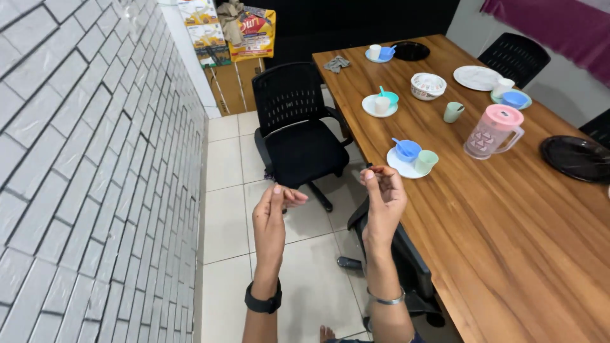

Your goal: The person carries plastic dishes from a dining table and places them into a collection basket.

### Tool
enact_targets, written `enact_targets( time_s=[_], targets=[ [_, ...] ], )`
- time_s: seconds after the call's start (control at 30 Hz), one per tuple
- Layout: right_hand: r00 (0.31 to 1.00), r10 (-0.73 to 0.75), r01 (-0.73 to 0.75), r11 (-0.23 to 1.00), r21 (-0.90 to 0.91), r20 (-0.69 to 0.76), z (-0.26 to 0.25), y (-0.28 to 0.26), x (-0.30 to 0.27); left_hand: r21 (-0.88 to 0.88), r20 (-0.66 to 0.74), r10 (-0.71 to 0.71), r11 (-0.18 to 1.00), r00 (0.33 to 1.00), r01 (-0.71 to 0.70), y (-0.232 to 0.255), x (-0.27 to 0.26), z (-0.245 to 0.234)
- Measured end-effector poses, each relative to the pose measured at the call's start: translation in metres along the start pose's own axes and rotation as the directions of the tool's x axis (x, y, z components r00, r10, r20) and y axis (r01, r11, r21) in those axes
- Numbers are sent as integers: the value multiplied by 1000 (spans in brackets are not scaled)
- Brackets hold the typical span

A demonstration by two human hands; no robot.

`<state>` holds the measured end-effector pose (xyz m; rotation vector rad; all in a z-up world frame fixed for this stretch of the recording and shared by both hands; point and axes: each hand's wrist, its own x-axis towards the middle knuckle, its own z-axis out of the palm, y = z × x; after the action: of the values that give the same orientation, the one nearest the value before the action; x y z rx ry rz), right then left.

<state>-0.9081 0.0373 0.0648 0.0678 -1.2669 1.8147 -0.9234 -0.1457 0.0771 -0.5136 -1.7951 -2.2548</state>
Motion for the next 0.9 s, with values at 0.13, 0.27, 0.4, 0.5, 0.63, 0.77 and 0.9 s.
enact_targets(
  time_s=[0.13,0.27,0.4,0.5,0.63,0.77,0.9],
  targets=[
    [997,53,-56,997,-54,-64,8,32,28,-55,43,22,998,999,-20,-41,44,7],
    [991,82,-100,980,-173,-106,5,60,52,-25,45,-54,998,998,56,-78,87,10],
    [982,26,-67,975,-214,-188,-11,96,76,-45,113,-97,994,989,102,-107,130,14],
    [972,-95,39,966,-254,-213,-11,115,103,-103,200,-68,991,977,90,-122,176,19],
    [938,-179,82,946,-313,-297,12,143,124,-170,318,-44,980,947,103,-150,239,13],
    [934,-113,-24,927,-375,-338,31,170,130,-182,364,-95,968,927,171,-165,292,9],
    [913,-98,-91,898,-431,-396,24,194,126,-212,464,-156,936,872,280,-187,326,20]
  ],
)
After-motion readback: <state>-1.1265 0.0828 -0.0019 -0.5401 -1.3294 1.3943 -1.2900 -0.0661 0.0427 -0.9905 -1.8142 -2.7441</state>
